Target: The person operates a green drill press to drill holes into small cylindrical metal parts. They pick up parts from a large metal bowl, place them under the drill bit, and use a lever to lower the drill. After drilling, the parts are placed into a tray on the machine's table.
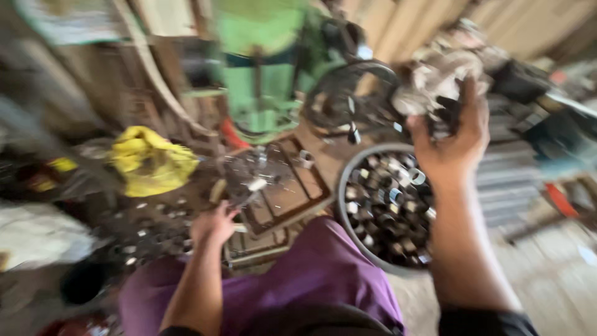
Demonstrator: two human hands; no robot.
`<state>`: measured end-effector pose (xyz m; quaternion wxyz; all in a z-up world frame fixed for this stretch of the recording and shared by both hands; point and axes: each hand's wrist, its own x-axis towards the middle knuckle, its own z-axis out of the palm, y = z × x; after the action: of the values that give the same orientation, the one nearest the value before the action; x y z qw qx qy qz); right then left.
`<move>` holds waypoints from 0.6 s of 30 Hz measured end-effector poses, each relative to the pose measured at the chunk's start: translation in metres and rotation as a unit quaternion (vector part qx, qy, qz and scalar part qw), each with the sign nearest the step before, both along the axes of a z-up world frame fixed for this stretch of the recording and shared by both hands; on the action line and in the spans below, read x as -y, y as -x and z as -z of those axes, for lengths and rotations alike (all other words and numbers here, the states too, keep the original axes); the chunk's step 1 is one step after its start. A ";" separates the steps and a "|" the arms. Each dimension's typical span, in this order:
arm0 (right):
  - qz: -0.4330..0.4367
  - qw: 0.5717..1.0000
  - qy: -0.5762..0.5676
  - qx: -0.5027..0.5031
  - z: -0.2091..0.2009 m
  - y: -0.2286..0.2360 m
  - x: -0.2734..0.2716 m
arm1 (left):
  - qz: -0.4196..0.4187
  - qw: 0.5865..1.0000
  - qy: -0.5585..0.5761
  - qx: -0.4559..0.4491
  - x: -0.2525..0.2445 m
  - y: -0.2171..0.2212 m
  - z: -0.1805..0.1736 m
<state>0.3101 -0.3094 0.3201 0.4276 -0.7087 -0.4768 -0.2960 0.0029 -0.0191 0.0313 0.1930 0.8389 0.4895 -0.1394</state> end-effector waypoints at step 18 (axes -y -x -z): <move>0.148 0.878 0.185 -0.415 0.296 -0.049 0.036 | -0.123 0.987 -0.030 -0.103 -0.019 0.078 -0.030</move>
<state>0.3590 -0.3456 0.0238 0.3988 -0.8949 -0.1913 0.0597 -0.0750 -0.0003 0.0612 0.1322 0.7587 0.6103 -0.1853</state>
